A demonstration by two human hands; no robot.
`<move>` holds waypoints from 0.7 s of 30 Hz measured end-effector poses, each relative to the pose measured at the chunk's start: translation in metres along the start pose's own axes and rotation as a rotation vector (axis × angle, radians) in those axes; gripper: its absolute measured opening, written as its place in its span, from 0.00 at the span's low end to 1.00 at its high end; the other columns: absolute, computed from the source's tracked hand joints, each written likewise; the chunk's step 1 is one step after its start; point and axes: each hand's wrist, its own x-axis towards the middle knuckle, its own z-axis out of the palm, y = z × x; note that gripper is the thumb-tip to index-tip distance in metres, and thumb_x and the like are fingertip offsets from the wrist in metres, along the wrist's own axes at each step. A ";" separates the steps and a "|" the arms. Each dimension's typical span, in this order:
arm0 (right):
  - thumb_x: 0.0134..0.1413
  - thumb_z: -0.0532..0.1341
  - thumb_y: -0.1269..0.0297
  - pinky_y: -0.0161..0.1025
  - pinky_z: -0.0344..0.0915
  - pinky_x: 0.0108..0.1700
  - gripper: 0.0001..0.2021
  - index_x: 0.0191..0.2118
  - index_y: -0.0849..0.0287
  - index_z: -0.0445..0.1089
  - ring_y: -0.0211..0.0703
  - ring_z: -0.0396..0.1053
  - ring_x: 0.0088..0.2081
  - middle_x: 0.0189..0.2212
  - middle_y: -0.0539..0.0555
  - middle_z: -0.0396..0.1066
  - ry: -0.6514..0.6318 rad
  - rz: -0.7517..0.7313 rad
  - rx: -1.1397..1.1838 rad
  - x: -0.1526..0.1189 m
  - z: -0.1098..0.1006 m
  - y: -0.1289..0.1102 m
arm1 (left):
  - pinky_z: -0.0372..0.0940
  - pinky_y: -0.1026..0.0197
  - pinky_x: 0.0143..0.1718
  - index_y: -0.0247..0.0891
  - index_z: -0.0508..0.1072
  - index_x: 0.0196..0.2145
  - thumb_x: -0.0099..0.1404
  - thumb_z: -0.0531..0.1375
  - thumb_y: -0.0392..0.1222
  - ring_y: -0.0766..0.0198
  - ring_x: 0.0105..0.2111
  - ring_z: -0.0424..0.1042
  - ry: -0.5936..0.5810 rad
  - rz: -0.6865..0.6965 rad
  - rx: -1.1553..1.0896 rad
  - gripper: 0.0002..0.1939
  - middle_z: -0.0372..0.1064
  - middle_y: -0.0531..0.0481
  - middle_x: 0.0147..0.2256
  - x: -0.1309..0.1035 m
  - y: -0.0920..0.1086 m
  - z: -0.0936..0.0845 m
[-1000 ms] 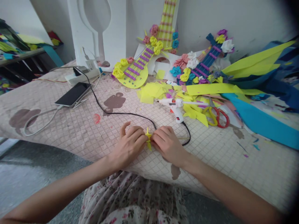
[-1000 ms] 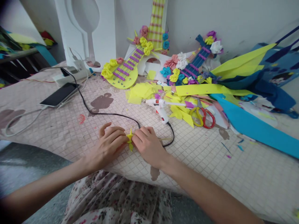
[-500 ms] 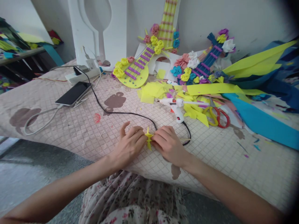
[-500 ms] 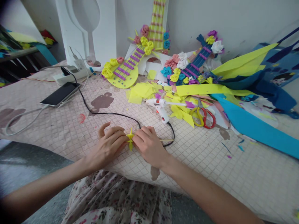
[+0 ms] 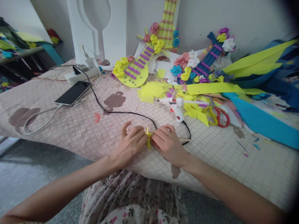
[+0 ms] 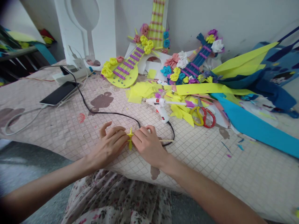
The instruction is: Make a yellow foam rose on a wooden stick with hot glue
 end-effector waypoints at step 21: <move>0.61 0.53 0.68 0.43 0.54 0.43 0.08 0.31 0.60 0.67 0.43 0.59 0.38 0.30 0.53 0.66 0.003 0.071 0.152 0.000 -0.003 0.001 | 0.42 0.43 0.57 0.39 0.70 0.34 0.67 0.53 0.37 0.58 0.46 0.65 0.007 -0.146 -0.222 0.07 0.70 0.52 0.33 0.002 0.000 -0.005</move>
